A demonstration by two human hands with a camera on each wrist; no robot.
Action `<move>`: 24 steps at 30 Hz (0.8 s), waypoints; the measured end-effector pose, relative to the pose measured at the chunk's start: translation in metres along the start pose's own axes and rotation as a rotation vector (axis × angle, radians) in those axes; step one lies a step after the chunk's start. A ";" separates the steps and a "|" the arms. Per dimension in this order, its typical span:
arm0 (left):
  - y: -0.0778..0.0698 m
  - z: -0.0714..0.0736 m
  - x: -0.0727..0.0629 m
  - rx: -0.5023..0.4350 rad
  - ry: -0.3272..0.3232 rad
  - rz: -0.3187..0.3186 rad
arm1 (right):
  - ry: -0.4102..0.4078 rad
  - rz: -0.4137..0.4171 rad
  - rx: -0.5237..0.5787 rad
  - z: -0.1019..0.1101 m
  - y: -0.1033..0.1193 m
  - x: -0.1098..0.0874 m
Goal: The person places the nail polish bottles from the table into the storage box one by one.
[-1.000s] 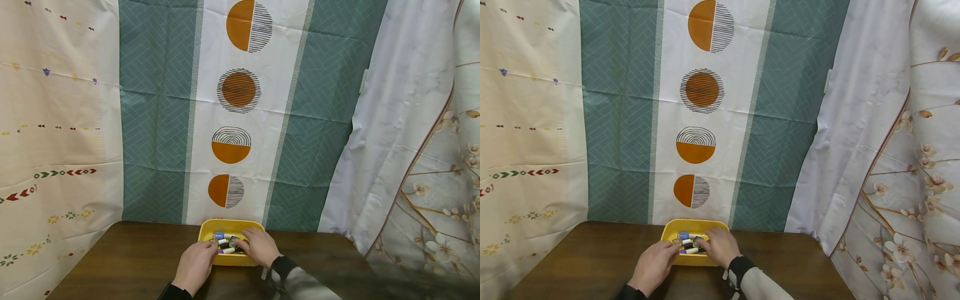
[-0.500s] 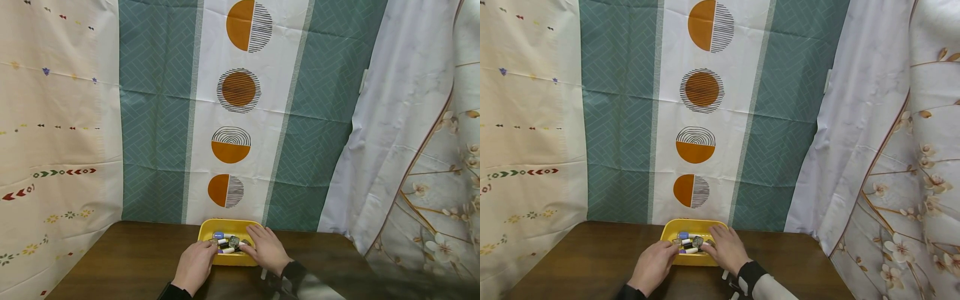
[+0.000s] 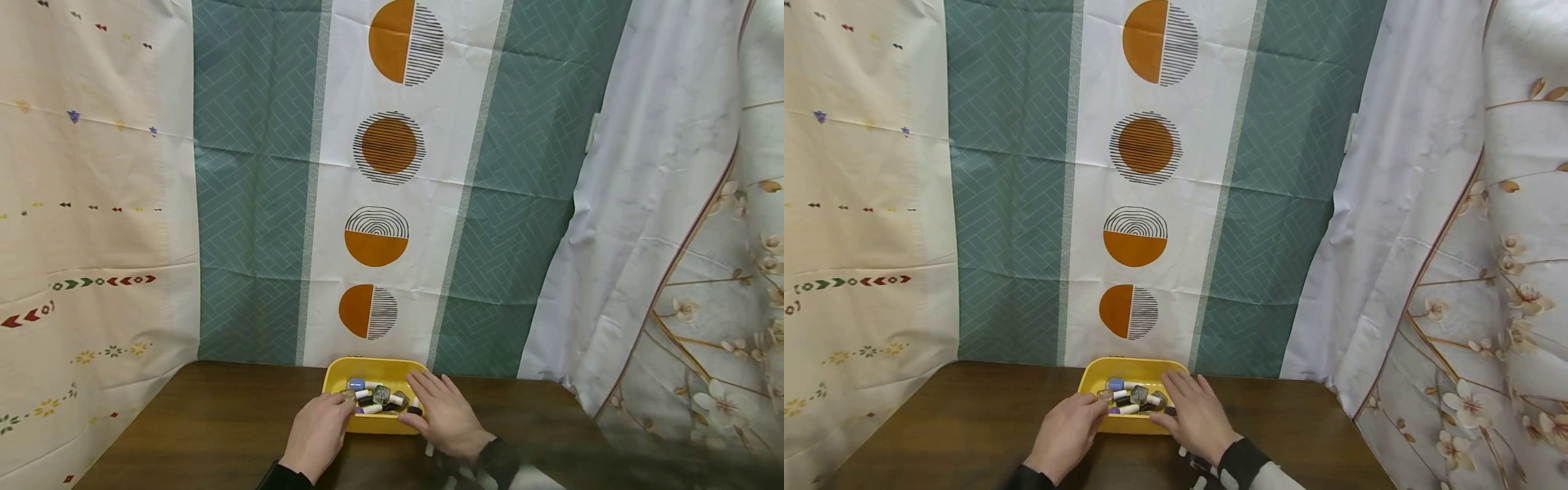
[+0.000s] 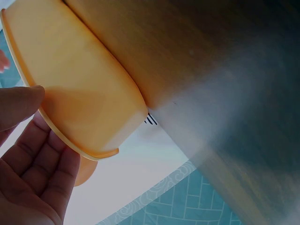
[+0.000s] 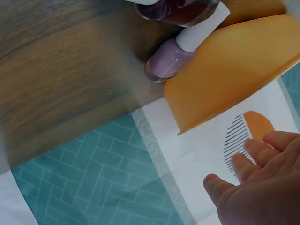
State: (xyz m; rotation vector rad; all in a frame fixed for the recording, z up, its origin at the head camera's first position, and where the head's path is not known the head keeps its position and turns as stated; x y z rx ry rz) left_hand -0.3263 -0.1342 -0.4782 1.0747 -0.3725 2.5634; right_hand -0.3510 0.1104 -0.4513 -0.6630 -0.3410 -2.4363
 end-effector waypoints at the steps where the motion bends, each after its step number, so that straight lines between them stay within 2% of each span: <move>1: 0.000 0.000 0.000 0.000 0.000 -0.001 | -0.004 0.001 -0.005 0.001 -0.001 -0.001; 9: 0.000 0.000 -0.001 0.002 -0.022 -0.015 | -0.035 0.015 -0.069 0.001 -0.016 -0.014; 13: 0.000 0.001 0.000 0.001 -0.036 -0.022 | -0.061 0.020 -0.052 0.007 -0.020 -0.022; 18: 0.000 0.001 0.000 0.007 -0.034 -0.020 | -0.097 0.044 -0.055 0.013 -0.026 -0.033; 24: 0.001 0.000 0.001 0.004 -0.012 0.000 | -0.143 0.086 -0.126 0.019 -0.032 -0.048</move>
Point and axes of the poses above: each hand's wrist, its own x-axis towards the middle knuckle, its own z-axis out of the back of the hand, y = z × x, the point moved 4 cm from there along x, towards the middle knuckle, and after that the axes turned 14 degrees about -y, right-handed, at the moved point
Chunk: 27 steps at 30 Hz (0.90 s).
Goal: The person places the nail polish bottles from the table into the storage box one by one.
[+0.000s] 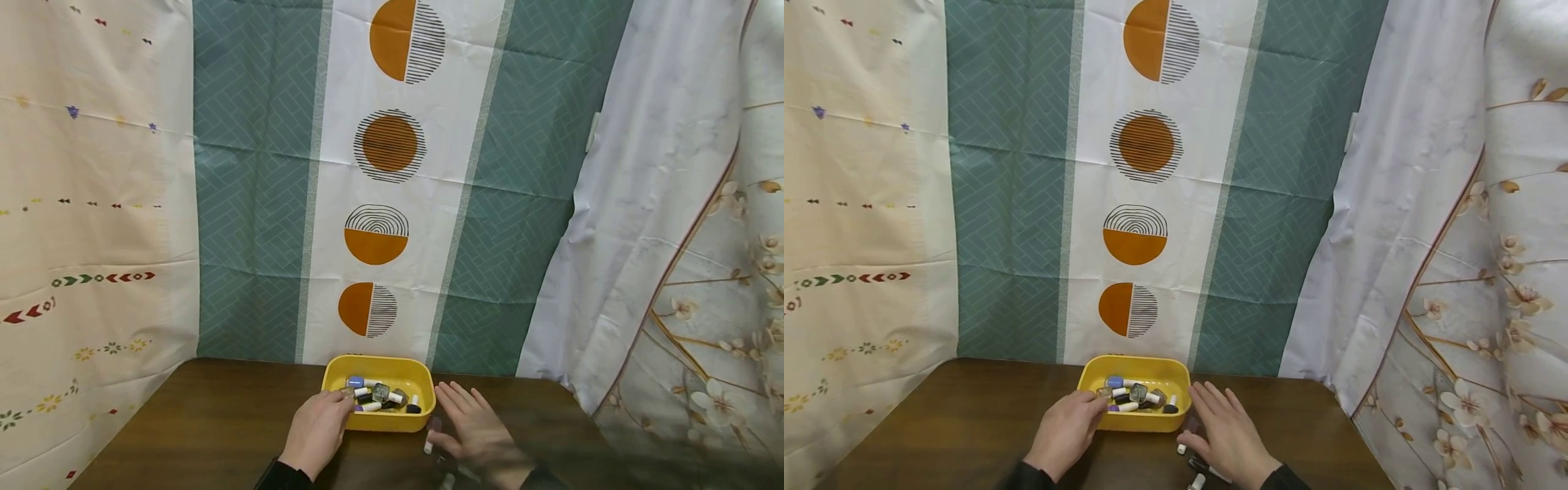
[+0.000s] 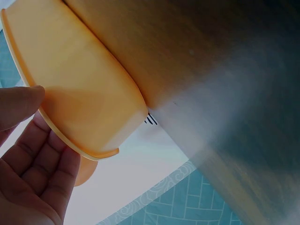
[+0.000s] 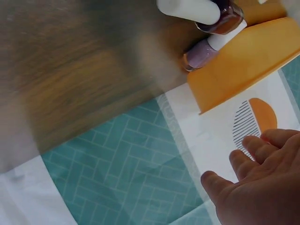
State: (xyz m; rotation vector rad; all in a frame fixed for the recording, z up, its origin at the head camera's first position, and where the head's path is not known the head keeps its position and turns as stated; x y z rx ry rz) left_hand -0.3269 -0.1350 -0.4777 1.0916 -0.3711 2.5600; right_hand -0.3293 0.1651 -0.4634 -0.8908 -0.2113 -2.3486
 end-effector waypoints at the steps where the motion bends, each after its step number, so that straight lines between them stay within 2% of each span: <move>1: 0.000 -0.001 0.000 -0.001 0.006 0.005 | -0.011 0.007 -0.014 0.002 0.000 -0.003; 5: 0.002 -0.003 0.000 0.001 0.031 0.027 | -0.057 0.013 -0.038 0.011 0.001 -0.012; 10: 0.002 -0.004 0.000 -0.002 0.050 0.042 | -0.066 0.004 -0.084 0.017 -0.002 -0.025; 14: 0.001 -0.003 0.000 -0.010 0.050 0.037 | -0.108 0.046 -0.138 0.017 -0.007 -0.037; 19: 0.000 -0.002 0.001 -0.008 0.040 0.028 | -0.109 0.083 -0.170 0.013 -0.021 -0.052; 24: 0.000 -0.002 0.001 0.006 0.025 0.014 | -0.165 0.169 -0.214 0.011 -0.030 -0.064; 27: -0.001 -0.002 0.001 0.006 0.028 0.015 | -0.158 0.159 -0.210 0.011 -0.033 -0.068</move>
Point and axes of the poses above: each hand's wrist, its own x-axis towards the middle knuckle, its own z-axis out of the back of the hand, y = z × x, the point moved 4 cm from there along x, towards the middle knuckle, and after that the axes turned 14 degrees about -y, right-handed, at the moved point
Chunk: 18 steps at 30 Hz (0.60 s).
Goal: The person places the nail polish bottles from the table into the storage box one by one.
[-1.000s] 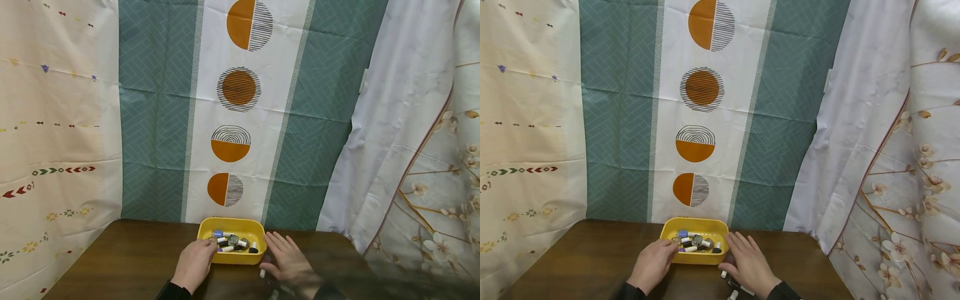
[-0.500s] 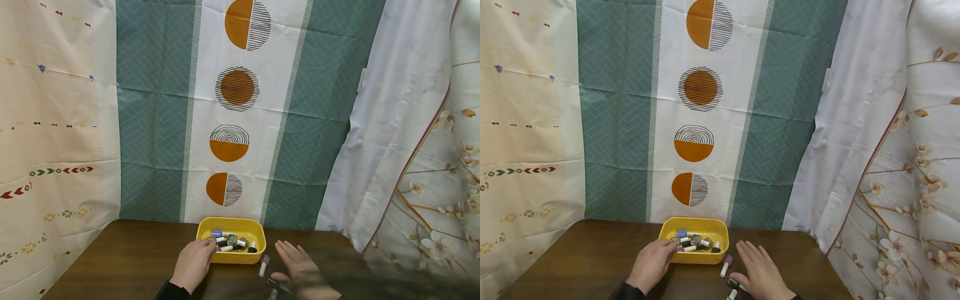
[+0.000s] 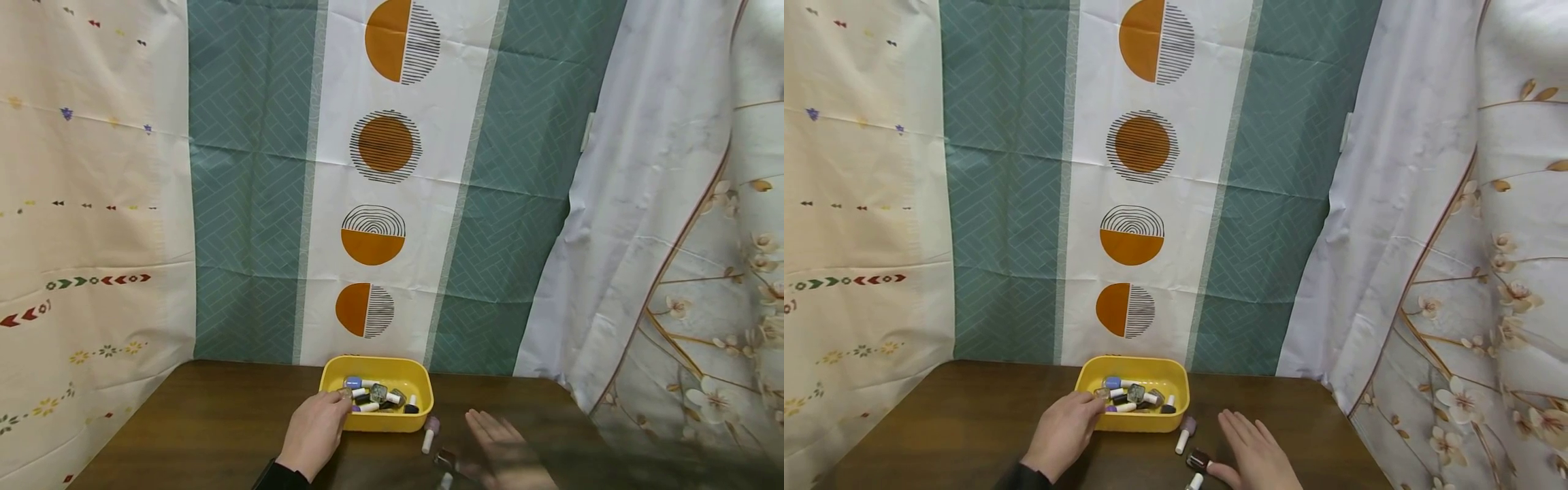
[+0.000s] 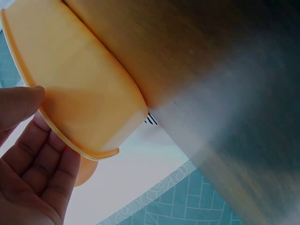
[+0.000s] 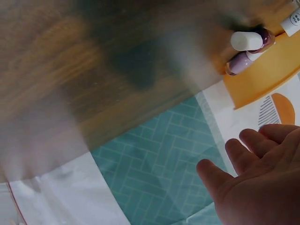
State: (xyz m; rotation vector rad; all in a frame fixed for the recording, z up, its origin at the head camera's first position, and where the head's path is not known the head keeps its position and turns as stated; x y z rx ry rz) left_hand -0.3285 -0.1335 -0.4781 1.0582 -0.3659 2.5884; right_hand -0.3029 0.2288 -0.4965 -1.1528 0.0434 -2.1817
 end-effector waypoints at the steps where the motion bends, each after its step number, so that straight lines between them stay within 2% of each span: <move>1: 0.000 0.000 0.000 0.000 0.004 0.003 | 0.029 -0.025 0.020 0.000 -0.001 -0.001; 6: 0.000 0.000 0.001 0.005 0.025 0.014 | 0.271 -0.213 0.204 -0.002 -0.005 -0.004; 9: 0.000 0.000 0.001 0.004 0.040 0.022 | 0.353 -0.278 0.269 -0.002 -0.006 -0.004; 13: 0.000 0.000 0.001 0.004 0.050 0.030 | 0.329 -0.250 0.289 0.000 -0.007 -0.004; 18: 0.000 0.000 0.001 0.002 0.045 0.026 | 0.282 -0.115 0.299 -0.001 -0.009 -0.006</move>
Point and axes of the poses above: each hand's wrist, its own x-axis towards the middle knuckle, its own z-axis out of the back of the hand, y = z × x, the point moved 4 cm from there along x, towards the middle knuckle, and after that the axes turned 14 degrees about -y, right-handed, at the moved point
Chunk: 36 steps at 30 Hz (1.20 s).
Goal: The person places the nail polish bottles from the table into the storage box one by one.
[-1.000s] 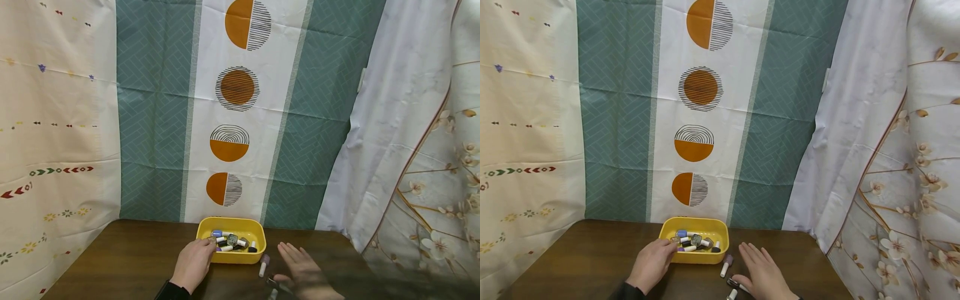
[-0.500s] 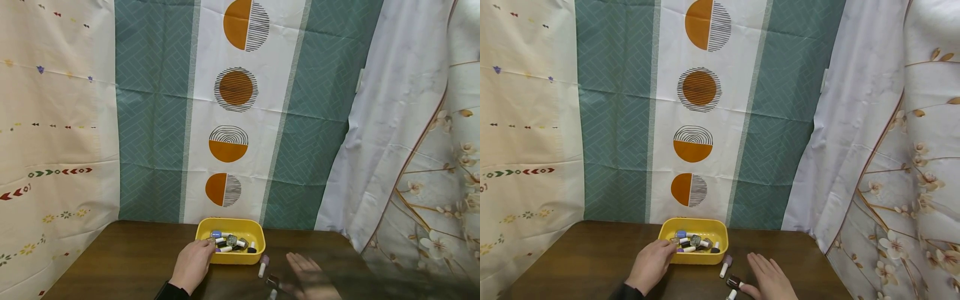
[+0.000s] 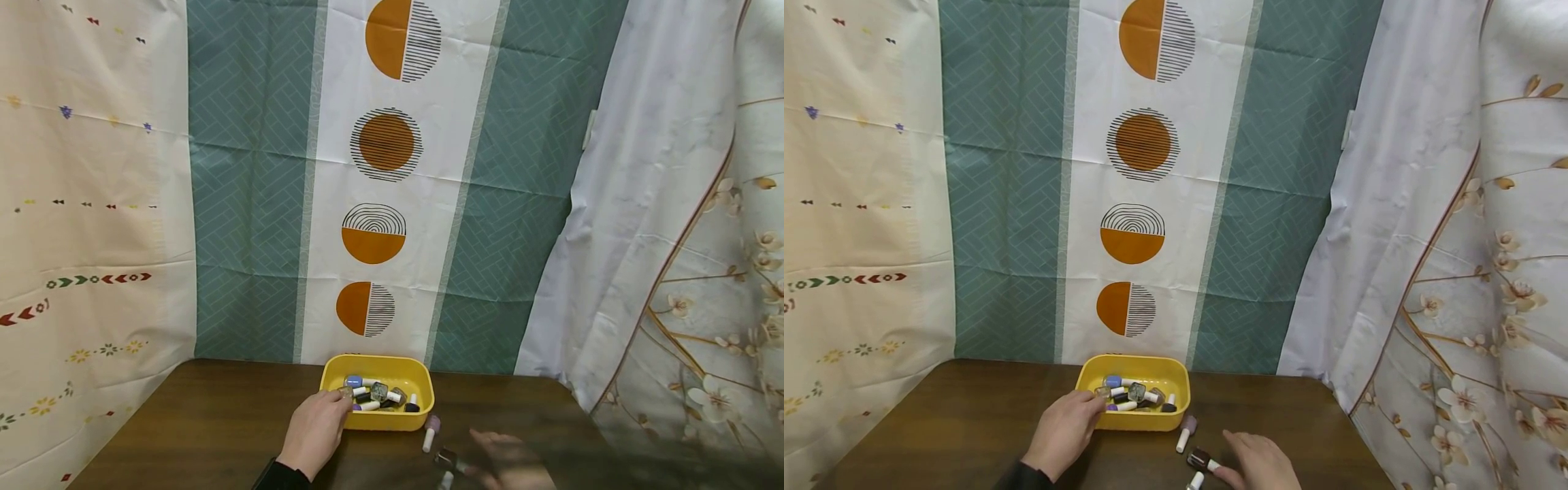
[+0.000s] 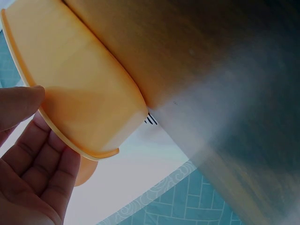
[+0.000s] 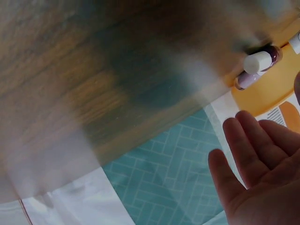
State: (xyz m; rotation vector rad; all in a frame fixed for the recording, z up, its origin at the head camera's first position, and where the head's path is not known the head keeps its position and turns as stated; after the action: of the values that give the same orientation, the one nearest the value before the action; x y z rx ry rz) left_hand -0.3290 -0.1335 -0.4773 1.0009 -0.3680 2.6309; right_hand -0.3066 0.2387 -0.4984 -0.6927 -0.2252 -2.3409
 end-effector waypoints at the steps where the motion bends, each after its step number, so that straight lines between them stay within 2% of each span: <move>1: 0.000 0.000 0.000 -0.003 0.000 -0.001 | 0.004 0.020 0.003 -0.001 -0.001 0.000; 8: 0.000 0.002 0.000 -0.014 -0.015 -0.015 | 0.090 -0.034 0.062 -0.005 -0.002 0.000; 20: 0.000 0.002 -0.001 -0.014 -0.038 -0.027 | 0.012 0.042 0.128 -0.007 0.000 0.002; 26: 0.000 0.002 0.000 -0.024 -0.021 -0.012 | 0.031 0.002 0.136 -0.012 -0.002 0.001; 36: 0.000 0.002 -0.001 -0.021 -0.037 -0.019 | 0.016 -0.020 0.186 -0.018 -0.003 0.001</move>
State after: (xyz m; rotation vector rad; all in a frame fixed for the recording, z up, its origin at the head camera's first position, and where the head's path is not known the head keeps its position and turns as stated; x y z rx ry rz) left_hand -0.3276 -0.1342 -0.4765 1.0420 -0.3916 2.5900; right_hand -0.3167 0.2344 -0.5134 -0.5825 -0.4379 -2.3075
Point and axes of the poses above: each hand's wrist, its own x-axis towards the middle knuckle, its own z-axis out of the back of the hand, y = z × x, the point moved 4 cm from there along x, towards the middle knuckle, and after that the axes turned 14 degrees about -y, right-handed, at the moved point
